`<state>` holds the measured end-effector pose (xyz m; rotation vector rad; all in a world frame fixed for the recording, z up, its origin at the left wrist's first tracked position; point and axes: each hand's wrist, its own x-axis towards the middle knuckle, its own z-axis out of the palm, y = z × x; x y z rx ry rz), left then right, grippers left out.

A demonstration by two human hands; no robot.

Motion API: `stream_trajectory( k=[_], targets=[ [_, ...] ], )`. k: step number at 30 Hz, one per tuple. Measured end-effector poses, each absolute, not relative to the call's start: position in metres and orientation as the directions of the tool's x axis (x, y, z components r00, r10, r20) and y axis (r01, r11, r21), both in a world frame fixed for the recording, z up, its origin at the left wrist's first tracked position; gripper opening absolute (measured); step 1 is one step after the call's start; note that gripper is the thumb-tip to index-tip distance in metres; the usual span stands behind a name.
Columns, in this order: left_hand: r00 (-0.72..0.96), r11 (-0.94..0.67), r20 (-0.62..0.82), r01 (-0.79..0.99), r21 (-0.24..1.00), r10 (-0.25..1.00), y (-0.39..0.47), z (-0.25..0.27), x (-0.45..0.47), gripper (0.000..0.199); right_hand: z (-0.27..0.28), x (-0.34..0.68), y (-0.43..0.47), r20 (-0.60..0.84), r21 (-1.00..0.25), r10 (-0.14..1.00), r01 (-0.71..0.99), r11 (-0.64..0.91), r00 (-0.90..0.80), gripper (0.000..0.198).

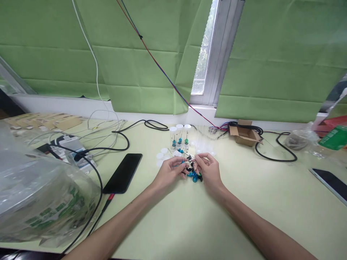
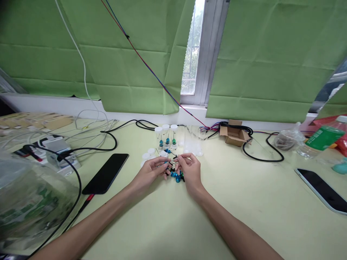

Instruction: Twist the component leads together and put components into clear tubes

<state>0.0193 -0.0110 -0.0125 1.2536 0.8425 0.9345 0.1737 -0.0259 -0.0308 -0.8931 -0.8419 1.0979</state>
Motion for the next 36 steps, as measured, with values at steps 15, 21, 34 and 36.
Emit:
stream_trajectory(
  k=[15,21,34,36],
  targets=[
    [0.471,0.21,-0.056,-0.282,0.936,0.88,-0.011,-0.012,0.019,0.029,-0.032,0.171,-0.029,0.241,-0.902,0.92,-0.277,0.33,0.31,0.027],
    [0.489,0.281,-0.094,-0.325,0.903,0.867,-0.013,-0.007,0.02,0.027,-0.03,0.167,-0.033,0.304,-0.897,0.896,-0.219,0.383,0.323,0.024],
    [0.494,0.301,-0.096,-0.355,0.885,0.864,-0.014,-0.009,0.021,0.025,-0.034,0.167,-0.036,0.343,-0.903,0.891,-0.155,0.4,0.297,0.022],
    [0.494,0.296,-0.09,-0.357,0.886,0.865,-0.014,-0.009,0.021,0.026,-0.034,0.166,-0.036,0.34,-0.905,0.894,-0.156,0.396,0.292,0.023]
  ],
)
